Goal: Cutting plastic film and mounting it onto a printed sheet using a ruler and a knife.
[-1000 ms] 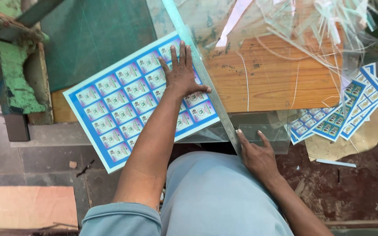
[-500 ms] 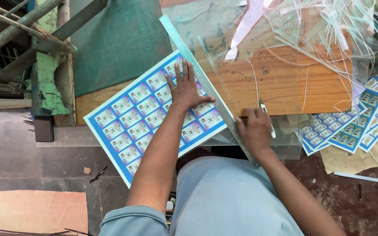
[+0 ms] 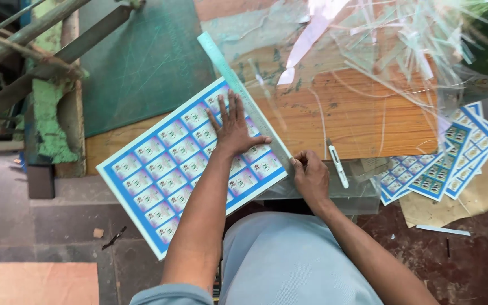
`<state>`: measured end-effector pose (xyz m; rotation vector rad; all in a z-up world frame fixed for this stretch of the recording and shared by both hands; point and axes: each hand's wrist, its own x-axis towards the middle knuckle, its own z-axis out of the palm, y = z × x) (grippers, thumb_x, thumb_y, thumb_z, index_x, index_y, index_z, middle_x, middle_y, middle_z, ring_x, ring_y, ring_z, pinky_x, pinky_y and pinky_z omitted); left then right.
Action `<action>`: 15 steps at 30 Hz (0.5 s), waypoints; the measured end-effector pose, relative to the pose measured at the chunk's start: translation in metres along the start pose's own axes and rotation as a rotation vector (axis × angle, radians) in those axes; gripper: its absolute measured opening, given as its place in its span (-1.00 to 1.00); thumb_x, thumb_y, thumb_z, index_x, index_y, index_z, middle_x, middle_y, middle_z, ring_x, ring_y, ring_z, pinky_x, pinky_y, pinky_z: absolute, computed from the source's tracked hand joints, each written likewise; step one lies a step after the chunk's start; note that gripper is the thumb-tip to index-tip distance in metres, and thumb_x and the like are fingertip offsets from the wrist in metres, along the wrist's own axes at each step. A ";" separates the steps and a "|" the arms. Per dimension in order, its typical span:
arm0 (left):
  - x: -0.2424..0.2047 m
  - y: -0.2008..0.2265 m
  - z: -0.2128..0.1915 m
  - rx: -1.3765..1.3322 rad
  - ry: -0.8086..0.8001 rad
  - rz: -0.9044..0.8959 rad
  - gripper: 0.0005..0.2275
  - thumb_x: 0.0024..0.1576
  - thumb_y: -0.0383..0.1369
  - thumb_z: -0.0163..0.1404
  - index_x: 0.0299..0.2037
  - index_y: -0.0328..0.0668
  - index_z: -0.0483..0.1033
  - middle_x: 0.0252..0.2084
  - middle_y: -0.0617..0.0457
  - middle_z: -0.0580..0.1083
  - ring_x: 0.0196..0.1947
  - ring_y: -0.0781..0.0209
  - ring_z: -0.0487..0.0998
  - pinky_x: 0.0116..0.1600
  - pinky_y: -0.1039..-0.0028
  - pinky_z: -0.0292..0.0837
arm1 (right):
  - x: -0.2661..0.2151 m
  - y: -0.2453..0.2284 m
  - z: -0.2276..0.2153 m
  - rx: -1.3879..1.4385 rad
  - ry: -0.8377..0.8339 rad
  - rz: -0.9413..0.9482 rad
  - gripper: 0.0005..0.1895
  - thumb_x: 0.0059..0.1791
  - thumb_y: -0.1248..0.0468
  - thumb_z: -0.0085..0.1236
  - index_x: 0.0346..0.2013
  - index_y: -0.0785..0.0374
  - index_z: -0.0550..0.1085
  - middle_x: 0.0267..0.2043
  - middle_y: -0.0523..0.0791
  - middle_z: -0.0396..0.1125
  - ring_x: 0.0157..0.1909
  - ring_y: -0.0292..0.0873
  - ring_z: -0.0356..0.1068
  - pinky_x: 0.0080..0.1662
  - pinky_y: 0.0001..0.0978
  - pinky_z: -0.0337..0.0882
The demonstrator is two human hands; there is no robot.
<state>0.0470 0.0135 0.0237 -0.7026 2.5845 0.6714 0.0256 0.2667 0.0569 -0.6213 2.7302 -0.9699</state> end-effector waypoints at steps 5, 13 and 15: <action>0.002 -0.004 0.006 0.000 0.044 0.019 0.44 -0.37 0.49 0.13 0.52 -0.22 -0.52 0.60 -0.07 -0.56 0.52 -0.17 -0.76 0.38 -0.32 -0.87 | 0.098 0.051 -0.063 0.232 -0.084 0.029 -0.92 0.06 0.36 0.13 -0.18 0.31 0.48 -0.31 -0.06 0.51 -0.25 -0.17 0.55 -0.18 -0.30 0.50; 0.013 -0.004 0.008 0.040 0.068 0.000 0.45 -0.35 0.51 0.10 0.52 -0.28 -0.54 0.60 -0.10 -0.55 0.51 -0.16 -0.78 0.36 -0.33 -0.90 | 0.272 0.098 -0.217 0.118 0.076 -0.280 -0.95 0.21 0.41 0.17 -0.08 0.38 0.55 -0.16 -0.07 0.52 -0.09 -0.28 0.55 -0.02 -0.41 0.57; 0.001 -0.004 0.008 0.039 -0.001 -0.020 0.43 -0.33 0.50 0.11 0.50 -0.27 -0.55 0.59 -0.12 -0.57 0.50 -0.18 -0.80 0.34 -0.35 -0.91 | 0.275 0.085 -0.224 -0.069 0.052 -0.275 -0.90 0.22 0.35 0.23 -0.02 0.35 0.57 -0.19 -0.05 0.51 -0.12 -0.24 0.53 -0.05 -0.38 0.54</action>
